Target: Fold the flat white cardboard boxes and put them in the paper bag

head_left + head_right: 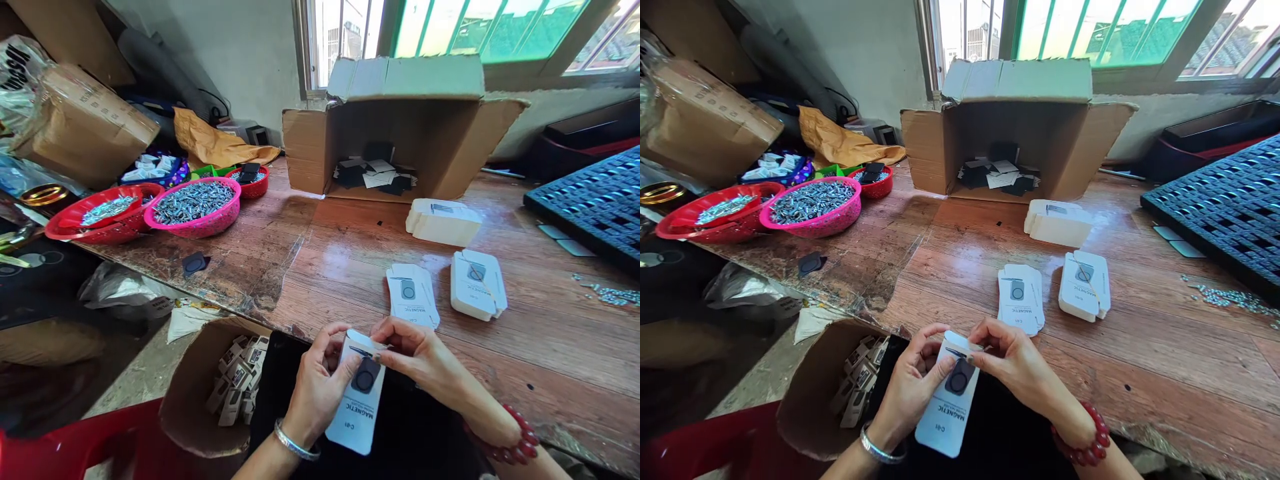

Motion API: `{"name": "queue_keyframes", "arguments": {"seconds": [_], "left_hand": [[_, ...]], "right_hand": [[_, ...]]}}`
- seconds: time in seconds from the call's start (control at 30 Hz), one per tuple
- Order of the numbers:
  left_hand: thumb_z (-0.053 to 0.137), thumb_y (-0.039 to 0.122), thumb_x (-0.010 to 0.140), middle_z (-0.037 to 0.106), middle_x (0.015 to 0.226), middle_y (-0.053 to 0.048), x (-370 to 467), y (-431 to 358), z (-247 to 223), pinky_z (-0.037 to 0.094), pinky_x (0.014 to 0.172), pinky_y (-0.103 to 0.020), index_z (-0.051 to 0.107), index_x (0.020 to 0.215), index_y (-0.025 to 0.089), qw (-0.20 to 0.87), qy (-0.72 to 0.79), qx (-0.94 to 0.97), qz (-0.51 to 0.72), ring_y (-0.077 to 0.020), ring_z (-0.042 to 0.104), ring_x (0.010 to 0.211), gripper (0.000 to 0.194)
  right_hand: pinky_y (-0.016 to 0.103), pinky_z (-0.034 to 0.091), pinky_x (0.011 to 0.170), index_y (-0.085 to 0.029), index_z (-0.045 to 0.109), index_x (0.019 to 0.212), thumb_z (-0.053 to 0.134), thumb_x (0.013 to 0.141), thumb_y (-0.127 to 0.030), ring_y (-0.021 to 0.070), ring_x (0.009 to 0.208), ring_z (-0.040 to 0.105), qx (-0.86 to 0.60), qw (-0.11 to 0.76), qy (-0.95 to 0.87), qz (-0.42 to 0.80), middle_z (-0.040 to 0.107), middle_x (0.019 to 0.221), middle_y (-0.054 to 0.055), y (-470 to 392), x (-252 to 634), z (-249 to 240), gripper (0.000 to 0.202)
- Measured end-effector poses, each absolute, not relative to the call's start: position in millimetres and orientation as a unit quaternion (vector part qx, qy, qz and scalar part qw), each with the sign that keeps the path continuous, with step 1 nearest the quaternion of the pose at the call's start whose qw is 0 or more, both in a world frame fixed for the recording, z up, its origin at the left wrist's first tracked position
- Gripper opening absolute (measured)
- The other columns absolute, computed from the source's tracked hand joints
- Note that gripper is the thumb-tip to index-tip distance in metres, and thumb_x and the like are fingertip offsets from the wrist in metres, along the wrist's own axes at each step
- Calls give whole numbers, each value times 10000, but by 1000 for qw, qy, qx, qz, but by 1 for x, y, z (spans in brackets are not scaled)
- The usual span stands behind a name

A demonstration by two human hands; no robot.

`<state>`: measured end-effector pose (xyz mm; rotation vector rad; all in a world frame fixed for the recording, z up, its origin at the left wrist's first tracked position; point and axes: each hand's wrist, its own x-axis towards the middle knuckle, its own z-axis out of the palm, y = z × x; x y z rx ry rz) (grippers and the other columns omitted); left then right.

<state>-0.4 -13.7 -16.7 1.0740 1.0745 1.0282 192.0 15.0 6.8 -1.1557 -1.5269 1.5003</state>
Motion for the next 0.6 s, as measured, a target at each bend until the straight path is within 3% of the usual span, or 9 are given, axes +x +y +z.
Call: {"name": "queue_keyframes", "arguments": {"seconds": [0.1,0.23,0.43,0.6], "left_hand": [[758,386,787,675,884,-1,-3,-10,-15,505,655,-227,529,1108,226,664,428,449,417,-132,638,719,426],[772,422,767,622,864,19,-6,-8,-14,486,645,-214,505,1031,223,699,383,447,406,-114,599,714,425],[724,322,817,659,935,-9,-5,-11,-15,499,690,-234,558,1110,224,678,404,477,386,-132,626,757,351],[716,283,817,697,904,-19,-3,-10,-15,499,705,-232,609,1061,207,662,415,483,395,-138,640,758,277]], "right_hand": [[265,465,637,-189,655,809,731,808,-381,159,713,584,-452,338,-603,564,635,776,13,13,193,6,206],[301,496,717,-200,730,953,696,845,-355,200,822,624,-439,305,-649,541,672,887,48,13,195,11,192],[271,471,633,-237,795,934,715,831,-313,171,727,610,-451,329,-664,497,650,811,31,11,193,9,151],[266,464,609,-236,808,899,744,793,-318,167,703,602,-458,336,-653,501,660,791,31,11,194,3,148]]}}
